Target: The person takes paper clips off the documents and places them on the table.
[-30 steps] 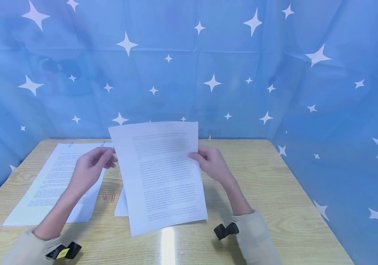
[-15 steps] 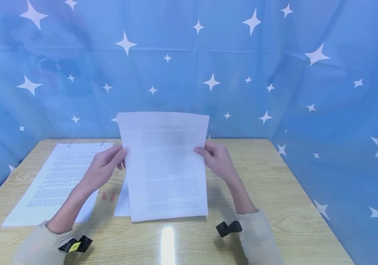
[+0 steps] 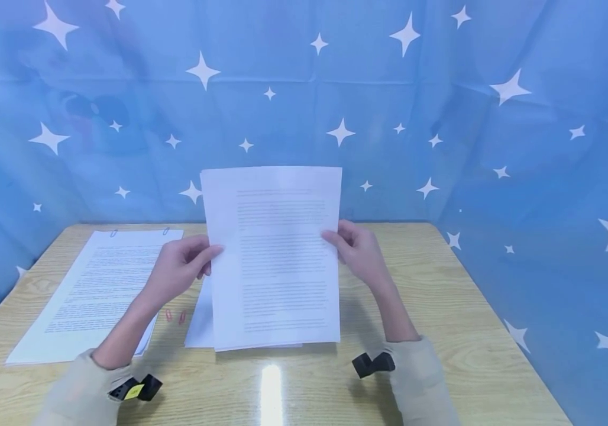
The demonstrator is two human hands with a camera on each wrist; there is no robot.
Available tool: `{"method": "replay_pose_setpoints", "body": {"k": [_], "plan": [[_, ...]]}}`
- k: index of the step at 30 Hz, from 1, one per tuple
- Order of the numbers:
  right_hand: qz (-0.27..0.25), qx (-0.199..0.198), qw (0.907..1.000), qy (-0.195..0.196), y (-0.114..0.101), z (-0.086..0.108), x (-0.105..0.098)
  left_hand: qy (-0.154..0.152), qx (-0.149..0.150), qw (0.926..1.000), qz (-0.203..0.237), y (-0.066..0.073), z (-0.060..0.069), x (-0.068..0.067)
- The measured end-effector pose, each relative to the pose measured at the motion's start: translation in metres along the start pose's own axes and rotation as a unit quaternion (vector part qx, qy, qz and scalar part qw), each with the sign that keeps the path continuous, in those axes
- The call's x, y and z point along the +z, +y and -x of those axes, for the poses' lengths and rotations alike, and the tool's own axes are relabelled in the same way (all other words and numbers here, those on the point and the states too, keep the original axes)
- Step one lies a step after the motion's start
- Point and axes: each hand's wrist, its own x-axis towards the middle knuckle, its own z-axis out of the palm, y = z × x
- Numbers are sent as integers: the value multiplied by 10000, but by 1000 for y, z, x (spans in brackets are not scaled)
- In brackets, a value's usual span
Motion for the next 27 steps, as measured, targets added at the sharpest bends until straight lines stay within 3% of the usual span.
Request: {"method": "replay_pose_setpoints", "body": {"k": [9,20,27], "plan": [[28,306,9992,-255,-1,2,-14,330,-319,9989,-61,3,-7,12],[159,367,9972,-625,4,4,-30,611,-388,9971,216,4,-14,26],[211,471,9951,-848,14,10,-43,511,-528,9972,148,6,-21,45]]}}
